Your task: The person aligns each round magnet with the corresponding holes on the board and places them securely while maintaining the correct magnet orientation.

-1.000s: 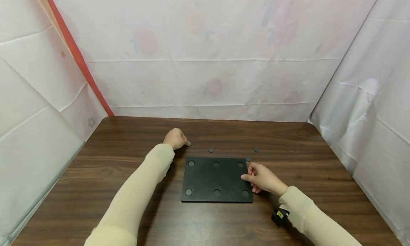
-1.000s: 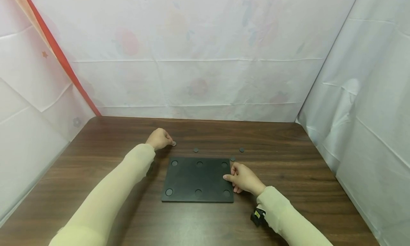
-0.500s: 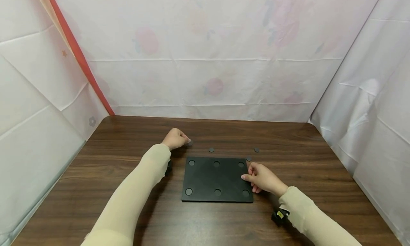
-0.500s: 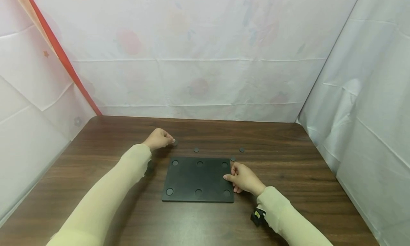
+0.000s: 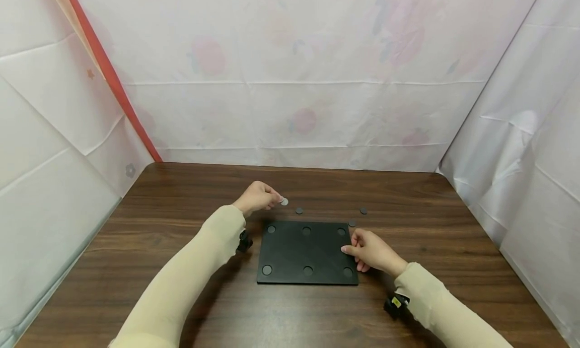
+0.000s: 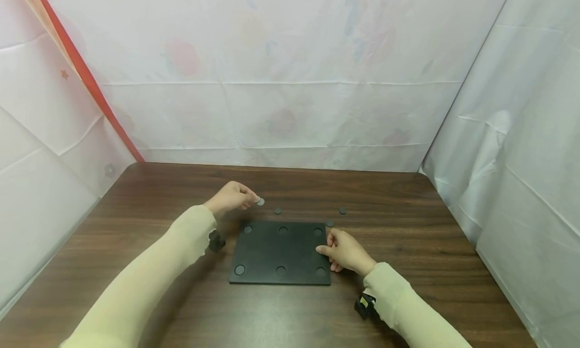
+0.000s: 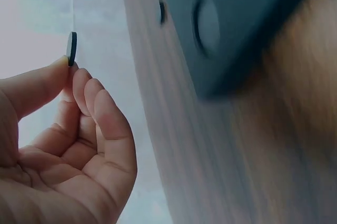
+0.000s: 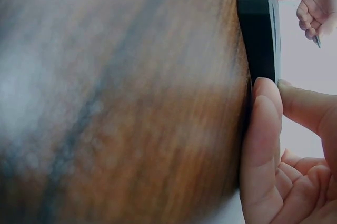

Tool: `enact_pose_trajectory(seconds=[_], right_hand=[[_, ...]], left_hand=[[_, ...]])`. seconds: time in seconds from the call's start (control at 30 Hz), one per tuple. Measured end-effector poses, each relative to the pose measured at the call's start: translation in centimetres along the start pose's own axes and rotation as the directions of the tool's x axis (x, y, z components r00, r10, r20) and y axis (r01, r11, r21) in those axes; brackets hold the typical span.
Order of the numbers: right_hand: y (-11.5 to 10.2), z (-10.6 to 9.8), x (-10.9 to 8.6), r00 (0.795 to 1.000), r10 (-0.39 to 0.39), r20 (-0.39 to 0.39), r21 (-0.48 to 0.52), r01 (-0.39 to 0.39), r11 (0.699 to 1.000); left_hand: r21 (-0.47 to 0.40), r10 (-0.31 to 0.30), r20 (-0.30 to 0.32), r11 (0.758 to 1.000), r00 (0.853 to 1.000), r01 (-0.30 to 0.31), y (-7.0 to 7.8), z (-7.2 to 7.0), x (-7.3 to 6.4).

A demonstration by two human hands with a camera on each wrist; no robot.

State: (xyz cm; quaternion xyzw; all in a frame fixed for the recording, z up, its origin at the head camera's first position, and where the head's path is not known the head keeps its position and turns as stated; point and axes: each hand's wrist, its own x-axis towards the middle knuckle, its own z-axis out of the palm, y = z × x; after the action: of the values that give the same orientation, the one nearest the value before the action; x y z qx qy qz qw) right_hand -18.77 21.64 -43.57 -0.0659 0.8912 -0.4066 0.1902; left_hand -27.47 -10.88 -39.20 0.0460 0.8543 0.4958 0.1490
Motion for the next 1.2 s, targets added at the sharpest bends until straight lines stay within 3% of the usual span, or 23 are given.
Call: enact_pose_trajectory(seconds=[0.37, 0.7, 0.93, 1.2], right_hand=[[-0.1, 0.0, 0.0, 1.0, -0.004, 0.001, -0.004, 0.004, 1.0], [0.0, 0.0, 0.0, 1.0, 0.003, 0.0, 0.011, -0.003, 1.0], [-0.1, 0.0, -0.1, 1.0, 0.005, 0.0, 0.013, -0.005, 1.0], [-0.2, 0.0, -0.1, 1.0, 0.005, -0.002, 0.006, -0.005, 1.0]], left_hand=[[0.043, 0.023, 0.106, 0.999, 0.994, -0.028, 1.7, 3.7, -0.6], [0.172, 0.044, 0.166, 0.982, 0.985, -0.073, 2.2, 6.0, -0.3], [0.287, 0.064, 0.172, 0.951, 0.983, -0.113, 2.4, 6.8, -0.6], [0.361, 0.063, 0.144, 0.926, 0.988, -0.112, 2.5, 7.3, -0.6]])
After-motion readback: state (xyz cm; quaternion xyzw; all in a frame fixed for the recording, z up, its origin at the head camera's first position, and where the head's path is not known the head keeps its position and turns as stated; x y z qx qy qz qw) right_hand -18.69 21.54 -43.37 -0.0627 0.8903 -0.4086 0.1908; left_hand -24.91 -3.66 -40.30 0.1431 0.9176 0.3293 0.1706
